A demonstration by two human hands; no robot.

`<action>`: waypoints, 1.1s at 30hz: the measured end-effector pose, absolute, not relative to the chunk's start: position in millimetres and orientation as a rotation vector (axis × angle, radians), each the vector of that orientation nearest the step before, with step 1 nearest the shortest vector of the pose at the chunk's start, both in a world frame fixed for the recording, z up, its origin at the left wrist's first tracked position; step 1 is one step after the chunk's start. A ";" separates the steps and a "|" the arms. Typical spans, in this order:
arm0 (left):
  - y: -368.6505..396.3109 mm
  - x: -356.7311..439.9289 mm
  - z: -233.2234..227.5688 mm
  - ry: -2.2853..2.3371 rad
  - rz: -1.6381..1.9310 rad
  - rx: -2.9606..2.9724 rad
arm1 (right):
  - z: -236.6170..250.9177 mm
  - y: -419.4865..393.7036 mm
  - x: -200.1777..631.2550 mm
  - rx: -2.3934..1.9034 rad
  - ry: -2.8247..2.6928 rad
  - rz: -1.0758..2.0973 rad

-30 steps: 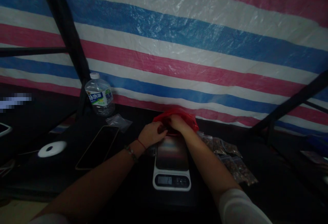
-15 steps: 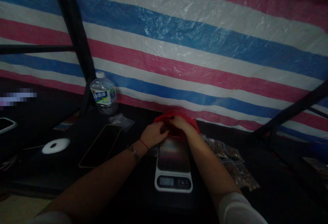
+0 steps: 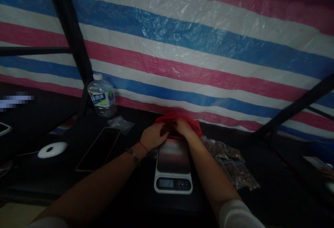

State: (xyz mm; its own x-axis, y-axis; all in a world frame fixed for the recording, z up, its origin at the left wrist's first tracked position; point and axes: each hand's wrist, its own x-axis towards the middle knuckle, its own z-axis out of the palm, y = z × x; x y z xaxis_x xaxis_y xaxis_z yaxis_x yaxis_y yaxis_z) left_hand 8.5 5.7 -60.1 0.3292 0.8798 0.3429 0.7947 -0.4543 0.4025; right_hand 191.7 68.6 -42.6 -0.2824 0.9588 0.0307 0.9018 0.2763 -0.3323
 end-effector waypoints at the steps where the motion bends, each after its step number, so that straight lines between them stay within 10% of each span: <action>1: 5.4 8.4 -60.3 1.528 0.799 2.434 | -45.6 70.1 191.6 -1.747 -2.335 0.368; 33: 5.1 9.1 -54.0 1.520 0.744 2.404 | -46.1 58.5 206.1 -1.554 -2.314 0.499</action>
